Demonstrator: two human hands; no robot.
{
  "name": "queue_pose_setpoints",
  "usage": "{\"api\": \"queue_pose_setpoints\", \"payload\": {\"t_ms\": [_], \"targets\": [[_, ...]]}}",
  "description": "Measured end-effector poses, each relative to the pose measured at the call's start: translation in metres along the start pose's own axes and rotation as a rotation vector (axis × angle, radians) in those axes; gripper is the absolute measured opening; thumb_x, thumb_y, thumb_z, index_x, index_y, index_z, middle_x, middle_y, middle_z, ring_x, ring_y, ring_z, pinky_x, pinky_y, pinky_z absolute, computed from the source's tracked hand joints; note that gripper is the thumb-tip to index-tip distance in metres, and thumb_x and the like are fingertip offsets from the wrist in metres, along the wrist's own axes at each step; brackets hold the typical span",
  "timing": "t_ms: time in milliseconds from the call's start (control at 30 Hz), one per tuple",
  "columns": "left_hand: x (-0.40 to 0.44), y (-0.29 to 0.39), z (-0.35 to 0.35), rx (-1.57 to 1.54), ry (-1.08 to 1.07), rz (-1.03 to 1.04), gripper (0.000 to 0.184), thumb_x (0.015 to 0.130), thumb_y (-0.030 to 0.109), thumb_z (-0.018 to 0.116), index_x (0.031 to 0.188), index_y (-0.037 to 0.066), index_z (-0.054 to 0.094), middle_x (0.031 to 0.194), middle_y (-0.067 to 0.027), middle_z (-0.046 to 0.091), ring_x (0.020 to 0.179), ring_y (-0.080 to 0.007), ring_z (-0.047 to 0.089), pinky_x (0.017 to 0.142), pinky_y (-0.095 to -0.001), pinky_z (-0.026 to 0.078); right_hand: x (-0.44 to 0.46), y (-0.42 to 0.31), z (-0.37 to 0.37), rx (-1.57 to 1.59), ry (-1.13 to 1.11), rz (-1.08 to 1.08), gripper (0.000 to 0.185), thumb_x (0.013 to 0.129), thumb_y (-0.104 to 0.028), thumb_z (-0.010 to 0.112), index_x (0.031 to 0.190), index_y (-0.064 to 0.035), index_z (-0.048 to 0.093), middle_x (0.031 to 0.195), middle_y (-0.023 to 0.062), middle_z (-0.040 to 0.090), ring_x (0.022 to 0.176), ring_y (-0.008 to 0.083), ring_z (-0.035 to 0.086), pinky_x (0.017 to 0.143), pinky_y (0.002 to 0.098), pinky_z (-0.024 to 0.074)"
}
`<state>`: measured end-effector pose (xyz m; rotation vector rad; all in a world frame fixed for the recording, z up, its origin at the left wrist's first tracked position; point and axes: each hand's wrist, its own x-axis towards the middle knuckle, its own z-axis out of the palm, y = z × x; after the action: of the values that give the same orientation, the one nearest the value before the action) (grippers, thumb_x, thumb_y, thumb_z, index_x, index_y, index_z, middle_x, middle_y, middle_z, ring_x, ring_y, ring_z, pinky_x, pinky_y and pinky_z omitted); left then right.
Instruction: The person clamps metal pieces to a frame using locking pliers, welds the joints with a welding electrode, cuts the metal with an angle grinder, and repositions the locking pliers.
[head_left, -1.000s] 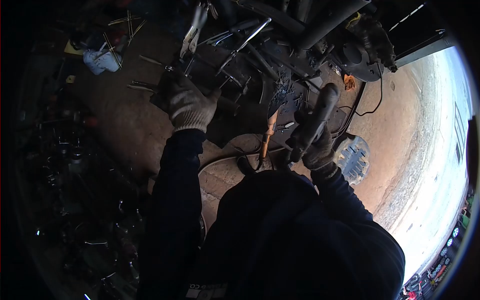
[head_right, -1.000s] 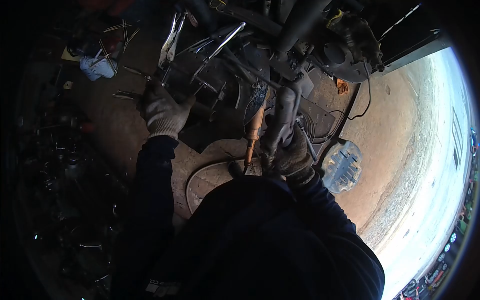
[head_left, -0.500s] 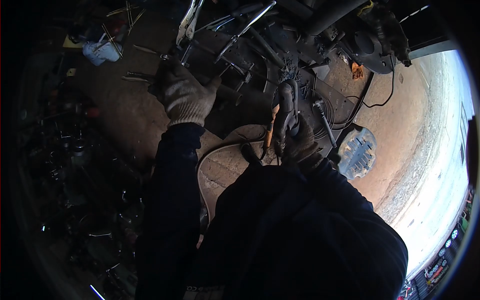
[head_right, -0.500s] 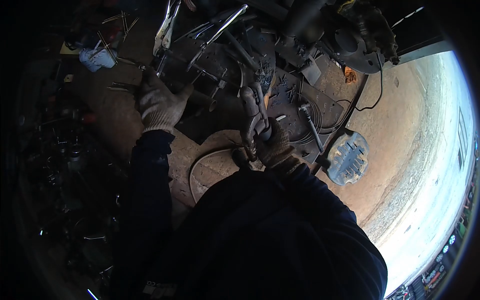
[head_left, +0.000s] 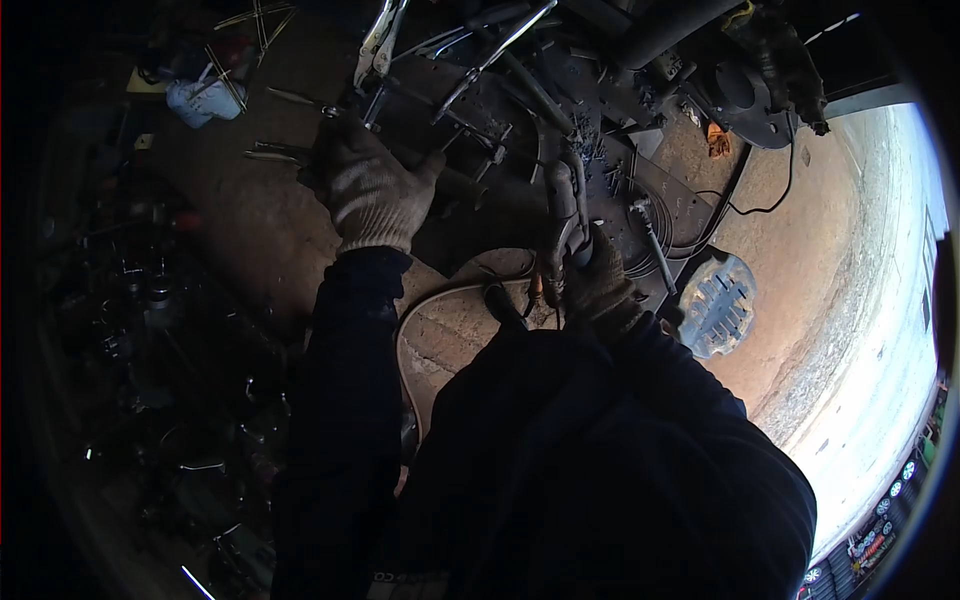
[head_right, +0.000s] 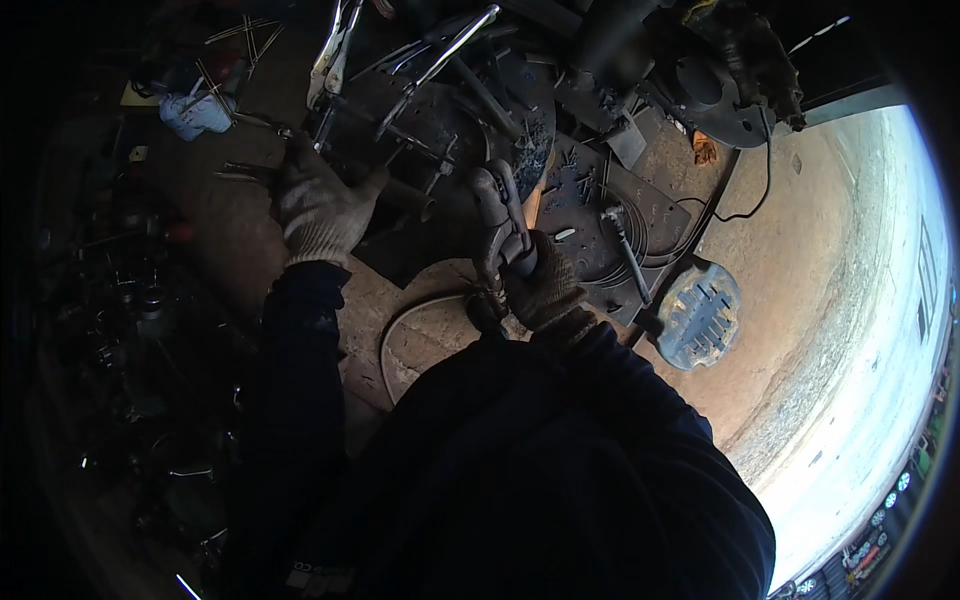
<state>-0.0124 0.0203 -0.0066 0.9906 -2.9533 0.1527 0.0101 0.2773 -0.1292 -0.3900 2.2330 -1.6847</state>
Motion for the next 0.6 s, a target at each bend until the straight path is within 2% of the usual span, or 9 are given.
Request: {"api": "queue_pose_setpoints", "payload": {"t_ms": [33,133,267,367,433,567,600], "targets": [[0.000,-0.001,0.001,0.000,-0.001,-0.001,0.111,0.075,0.054,0.077,0.147,-0.009,0.022,0.144,-0.0312,0.038,0.133,-0.0411,0.044,0.109,-0.0479,0.040,0.000,0.002,0.001,0.071,0.003,-0.008,0.033,0.085,-0.016,0.066,0.114,-0.0033,0.059,0.099,0.0167,0.067,0.094,0.0323,0.068,0.079,0.0410,0.0535],[0.000,-0.002,0.004,0.000,0.021,0.024,0.111,0.075,0.054,0.077,0.148,-0.009,0.022,0.145,-0.0312,0.037,0.134,-0.0406,0.043,0.110,-0.0477,0.040,0.000,-0.001,-0.001,-0.012,-0.010,0.035,0.036,0.084,-0.018,0.068,0.115,-0.0033,0.058,0.102,0.0164,0.067,0.094,0.0314,0.068,0.080,0.0411,0.0536],[-0.001,-0.002,0.001,-0.014,0.028,0.028,0.111,0.074,0.053,0.078,0.147,-0.010,0.022,0.143,-0.0314,0.040,0.132,-0.0405,0.046,0.108,-0.0472,0.042,-0.003,-0.002,-0.001,0.033,-0.061,0.046,0.040,0.085,-0.020,0.069,0.118,-0.0031,0.056,0.104,0.0167,0.067,0.096,0.0309,0.068,0.081,0.0412,0.0537],[-0.002,-0.002,0.001,-0.026,0.045,0.053,0.111,0.074,0.052,0.079,0.146,-0.010,0.023,0.141,-0.0316,0.042,0.130,-0.0408,0.048,0.107,-0.0471,0.043,-0.006,-0.018,-0.006,0.001,-0.043,0.087,0.040,0.084,-0.015,0.068,0.118,0.0003,0.055,0.103,0.0160,0.067,0.096,0.0272,0.068,0.082,0.0388,0.0536],[-0.002,-0.003,0.003,-0.026,0.052,0.063,0.110,0.074,0.052,0.079,0.146,-0.010,0.024,0.141,-0.0318,0.042,0.129,-0.0409,0.049,0.107,-0.0472,0.043,-0.006,-0.023,-0.009,-0.044,-0.133,0.132,0.050,0.086,-0.026,0.070,0.124,-0.0005,0.051,0.108,0.0191,0.066,0.100,0.0317,0.068,0.083,0.0416,0.0540],[-0.002,-0.003,0.003,-0.019,0.075,0.065,0.109,0.074,0.051,0.079,0.145,-0.010,0.025,0.141,-0.0322,0.042,0.129,-0.0411,0.048,0.106,-0.0477,0.043,-0.007,-0.020,-0.006,-0.053,-0.124,0.112,0.054,0.086,-0.028,0.072,0.127,0.0003,0.049,0.108,0.0200,0.066,0.099,0.0317,0.068,0.084,0.0413,0.0542],[-0.002,-0.002,0.002,-0.027,0.070,0.057,0.109,0.074,0.051,0.080,0.145,-0.009,0.025,0.141,-0.0324,0.042,0.129,-0.0411,0.048,0.106,-0.0479,0.043,-0.008,-0.020,-0.004,-0.058,-0.070,0.046,0.046,0.087,-0.027,0.071,0.120,0.0002,0.053,0.100,0.0164,0.066,0.090,0.0279,0.069,0.077,0.0385,0.0545]]}}
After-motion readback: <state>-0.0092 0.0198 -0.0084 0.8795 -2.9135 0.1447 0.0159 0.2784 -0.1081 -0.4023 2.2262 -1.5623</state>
